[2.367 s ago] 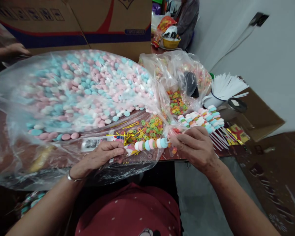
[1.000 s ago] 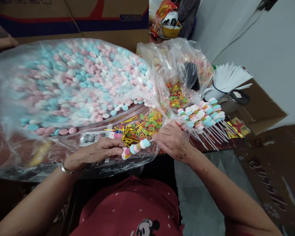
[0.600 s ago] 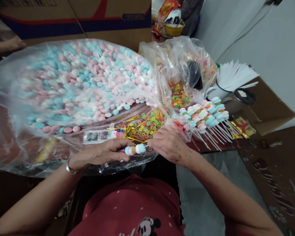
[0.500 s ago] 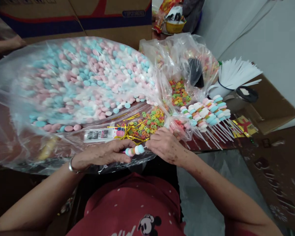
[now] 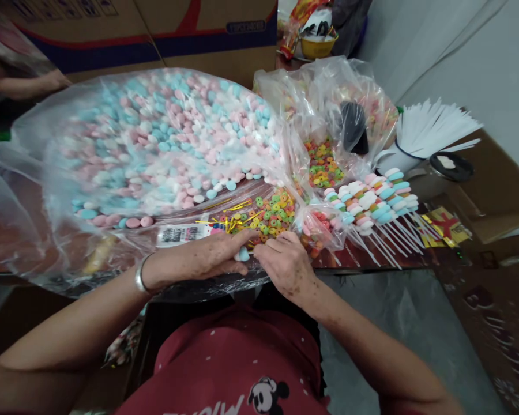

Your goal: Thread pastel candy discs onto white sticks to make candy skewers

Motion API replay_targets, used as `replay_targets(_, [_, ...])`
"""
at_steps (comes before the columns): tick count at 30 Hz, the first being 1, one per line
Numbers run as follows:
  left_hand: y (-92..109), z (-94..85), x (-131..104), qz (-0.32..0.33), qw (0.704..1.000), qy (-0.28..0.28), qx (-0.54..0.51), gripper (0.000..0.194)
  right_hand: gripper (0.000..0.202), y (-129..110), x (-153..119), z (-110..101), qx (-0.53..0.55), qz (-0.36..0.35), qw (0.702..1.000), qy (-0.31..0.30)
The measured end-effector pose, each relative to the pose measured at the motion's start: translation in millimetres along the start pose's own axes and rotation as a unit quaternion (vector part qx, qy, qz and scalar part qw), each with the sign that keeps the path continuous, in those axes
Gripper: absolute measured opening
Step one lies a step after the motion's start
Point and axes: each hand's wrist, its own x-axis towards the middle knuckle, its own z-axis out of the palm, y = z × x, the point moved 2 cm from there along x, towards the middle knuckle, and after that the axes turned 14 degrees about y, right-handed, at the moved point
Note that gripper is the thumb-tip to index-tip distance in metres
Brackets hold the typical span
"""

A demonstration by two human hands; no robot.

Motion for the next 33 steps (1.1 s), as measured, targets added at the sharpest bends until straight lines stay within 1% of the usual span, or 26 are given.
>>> replay_targets(3, [17.8,-6.9,1.5,0.070,0.989,0.095,0.084,0.039,0.027,1.2,-2.0,7.3,0.011,0.051,0.997,0.050])
replay_targets(5, [34.3,-14.0,-6.2,0.115,0.966,0.191,0.130,0.038,0.023,6.2,-2.9,9.1,0.038,0.097,0.991,0.083])
replay_targets(7, [47.5,-17.5,-22.0,0.167,0.938,0.281,0.118,0.034,0.022,12.2,-3.9,9.7,0.065,0.151,0.981,0.107])
replay_targets(8, [49.0,-17.0,-31.2,0.159,0.929,0.320,0.100,0.028,0.021,14.7,-4.4,9.9,0.075,0.174,0.975,0.116])
replay_targets(9, [45.9,-15.0,-40.0,0.120,0.924,0.356,0.077,0.018,0.022,16.6,-5.0,10.1,0.084,0.191,0.970,0.124])
replay_targets(10, [38.4,-12.1,-48.0,0.053,0.915,0.397,0.045,0.007,0.022,17.9,-5.5,10.5,0.090,0.203,0.966,0.131])
replay_targets(11, [27.2,-8.3,-54.8,-0.035,0.898,0.438,0.000,0.007,0.022,18.5,-6.0,11.1,0.096,0.210,0.963,0.138])
replay_targets(12, [13.7,-3.1,-59.2,-0.132,0.877,0.456,-0.067,0.015,0.022,18.5,-6.7,12.0,0.101,0.213,0.961,0.146])
replay_targets(13, [0.6,2.1,-61.2,-0.205,0.848,0.465,-0.152,0.019,0.021,17.9,-7.4,13.3,0.107,0.216,0.958,0.153])
replay_targets(14, [-10.5,5.6,-60.9,-0.242,0.802,0.491,-0.239,0.022,0.020,16.9,-8.3,15.2,0.113,0.219,0.956,0.159])
replay_targets(15, [-18.4,7.1,-58.2,-0.242,0.754,0.521,-0.320,0.030,0.019,15.2,-9.2,17.5,0.120,0.225,0.953,0.163])
replay_targets(16, [-23.2,6.5,-53.7,-0.220,0.706,0.550,-0.389,0.037,0.018,13.0,-10.1,20.3,0.126,0.232,0.951,0.164])
replay_targets(17, [-25.1,4.5,-48.0,-0.195,0.667,0.570,-0.439,0.041,0.018,10.1,-10.8,23.5,0.133,0.238,0.948,0.161])
replay_targets(18, [-24.3,1.6,-41.7,-0.169,0.639,0.581,-0.474,0.044,0.019,6.7,-11.2,26.7,0.139,0.243,0.947,0.156])
replay_targets(19, [-21.7,-1.7,-35.5,-0.147,0.618,0.593,-0.495,0.047,0.019,2.7,-11.0,29.8,0.139,0.241,0.949,0.148])
replay_targets(20, [-18.4,-4.7,-29.7,-0.135,0.603,0.601,-0.507,0.049,0.020,-1.7,-10.3,32.3,0.134,0.230,0.954,0.139])
replay_targets(21, [-15.6,-6.9,-24.5,-0.137,0.590,0.606,-0.516,0.048,0.021,-6.2,-9.0,34.2,0.122,0.207,0.962,0.129])
replay_targets(23, [-13.2,-8.7,-16.3,-0.165,0.568,0.606,-0.532,0.042,0.025,-14.5,-5.3,35.9,0.081,0.137,0.982,0.103])
replay_targets(25, [-16.3,-7.7,-11.0,-0.198,0.555,0.593,-0.549,0.036,0.028,-19.5,-1.8,35.3,0.023,0.072,0.995,0.072])
replay_targets(27, [-22.9,-5.3,-7.6,-0.217,0.549,0.573,-0.569,0.032,0.029,-20.7,0.3,33.6,-0.041,0.040,0.997,0.046])
replay_targets(29, [-30.0,-2.1,-5.2,-0.228,0.538,0.556,-0.592,0.030,0.029,-20.7,0.6,32.6,-0.088,0.032,0.995,0.031])
replay_targets(30, [-33.0,-0.4,-4.1,-0.231,0.528,0.552,-0.603,0.030,0.029,-21.1,0.1,32.8,-0.094,0.034,0.995,0.027])
replay_targets(32, [-36.4,2.6,-2.2,-0.227,0.510,0.556,-0.616,0.031,0.031,-22.4,-1.9,34.6,-0.064,0.057,0.996,0.033])
replay_targets(33, [-36.8,3.9,-1.2,-0.221,0.504,0.560,-0.620,0.033,0.030,-23.0,-3.3,36.1,-0.034,0.084,0.995,0.040])
